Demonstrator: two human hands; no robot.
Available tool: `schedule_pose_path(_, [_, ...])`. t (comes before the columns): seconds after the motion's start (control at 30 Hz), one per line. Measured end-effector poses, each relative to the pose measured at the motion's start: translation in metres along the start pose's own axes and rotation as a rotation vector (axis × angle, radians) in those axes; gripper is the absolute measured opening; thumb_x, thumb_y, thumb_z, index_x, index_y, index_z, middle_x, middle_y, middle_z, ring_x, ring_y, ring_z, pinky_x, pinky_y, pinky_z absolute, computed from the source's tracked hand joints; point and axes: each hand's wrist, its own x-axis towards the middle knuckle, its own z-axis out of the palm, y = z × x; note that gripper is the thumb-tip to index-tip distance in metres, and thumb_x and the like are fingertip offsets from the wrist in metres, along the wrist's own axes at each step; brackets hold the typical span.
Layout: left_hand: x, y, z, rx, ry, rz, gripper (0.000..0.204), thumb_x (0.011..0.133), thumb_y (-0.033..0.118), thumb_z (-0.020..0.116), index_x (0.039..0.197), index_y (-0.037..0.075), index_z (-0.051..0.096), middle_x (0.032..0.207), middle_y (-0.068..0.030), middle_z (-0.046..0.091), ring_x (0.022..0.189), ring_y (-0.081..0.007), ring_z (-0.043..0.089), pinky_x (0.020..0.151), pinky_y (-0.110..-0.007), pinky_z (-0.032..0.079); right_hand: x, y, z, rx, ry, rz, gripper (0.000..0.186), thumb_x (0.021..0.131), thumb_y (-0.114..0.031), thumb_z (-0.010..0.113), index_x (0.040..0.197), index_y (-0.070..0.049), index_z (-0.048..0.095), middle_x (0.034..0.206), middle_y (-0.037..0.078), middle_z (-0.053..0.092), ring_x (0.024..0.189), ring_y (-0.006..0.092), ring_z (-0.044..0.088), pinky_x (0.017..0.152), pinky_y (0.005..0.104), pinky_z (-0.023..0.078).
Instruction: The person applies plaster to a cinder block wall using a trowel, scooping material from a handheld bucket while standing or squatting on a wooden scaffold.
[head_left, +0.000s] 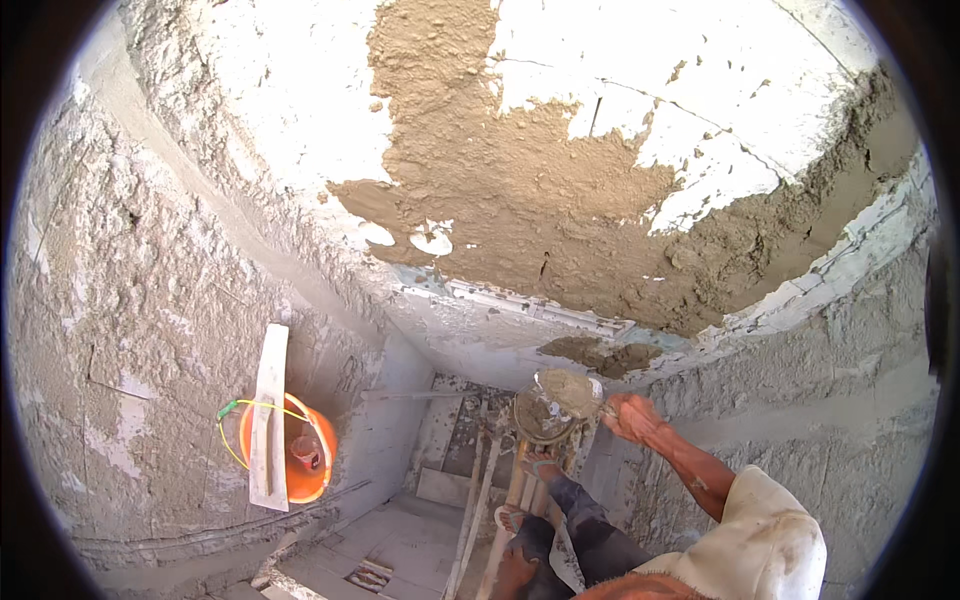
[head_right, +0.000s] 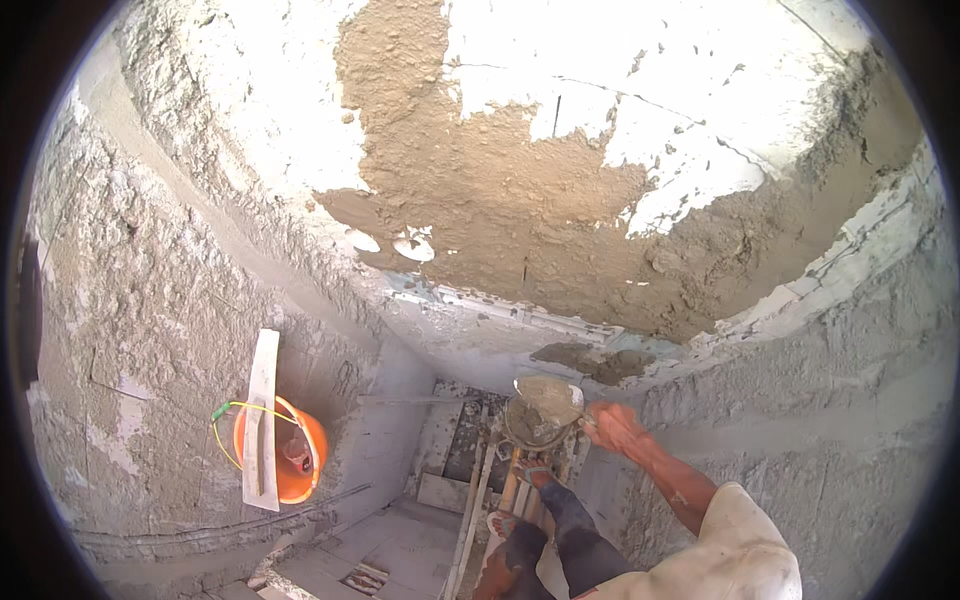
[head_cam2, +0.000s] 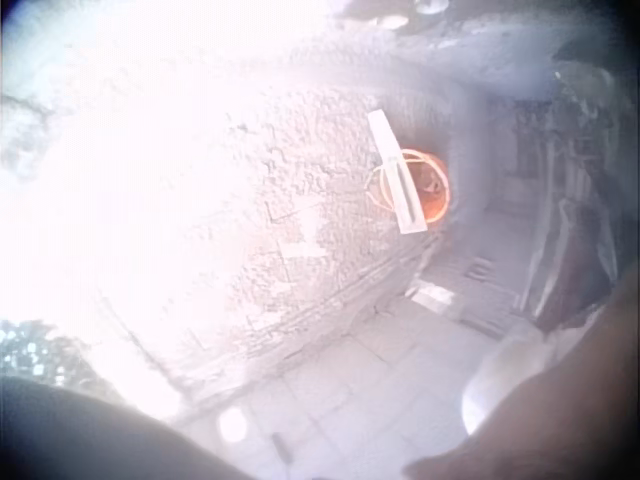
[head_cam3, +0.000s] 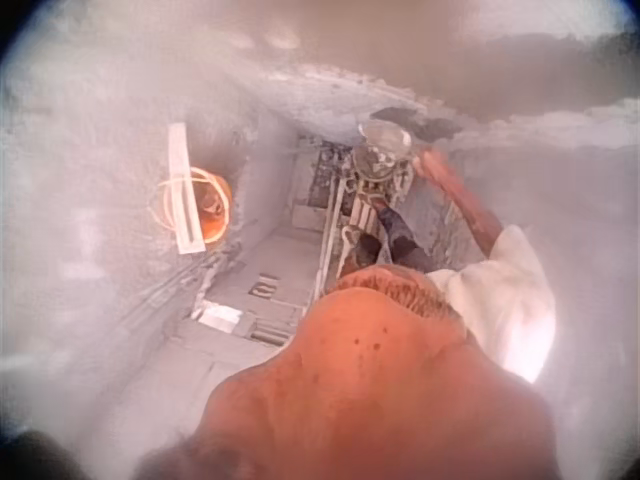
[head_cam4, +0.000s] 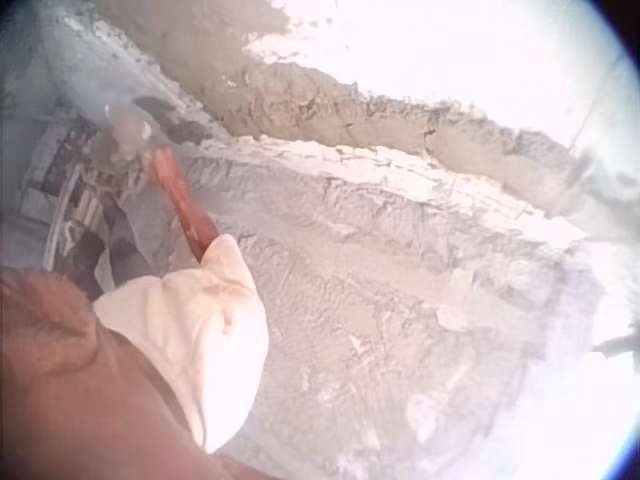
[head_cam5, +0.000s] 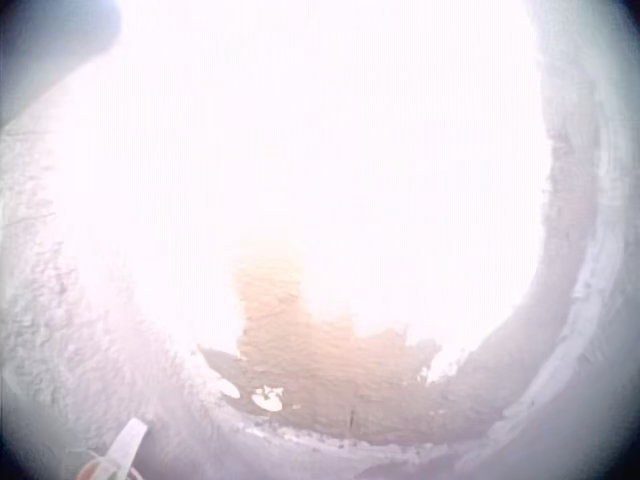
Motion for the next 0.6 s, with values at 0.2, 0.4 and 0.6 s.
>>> schedule_pose_path(0.2, [-0.017,-0.034,-0.056,-0.288,-0.089,0.061,0.066,0.086,0.038,0.069,0.137,-0.003,0.054,0.122,-0.0256,0.067,0.113,-0.0359,0.066,0.098,-0.040,0.050,-0.020,-0.117,-0.120,0.020,0.070,-0.343,0.041,0.094,-0.033,0.064,0.111,0.004,0.066,0.109,0.025,0.069,0.094,0.0419,0.068,0.081,0.0490,0.056])
schedule_pose_path(0.4, [-0.094,-0.017,-0.124,-0.316,0.134,-0.089,0.054,0.088,0.028,0.066,0.128,-0.008,0.061,0.126,-0.0289,0.064,0.121,-0.0364,0.062,0.102,-0.039,0.048,-0.082,-0.246,-0.270,0.440,-0.284,-0.680,0.034,0.096,-0.033,0.064,0.102,0.000,0.065,0.079,0.016,0.067,0.070,0.0299,0.068,0.063,0.0428,0.054])
schedule_pose_path(0.6, [-0.060,-0.082,-0.080,-0.353,0.298,-0.169,0.047,0.085,0.033,0.065,0.115,-0.003,0.070,0.111,-0.0274,0.070,0.108,-0.0397,0.067,0.092,-0.043,0.051,-0.025,-0.232,-0.332,1.086,-1.126,-0.494,0.021,0.095,-0.021,0.069,0.093,0.000,0.066,0.063,0.006,0.059,0.043,0.0120,0.054,0.036,0.0257,0.042])
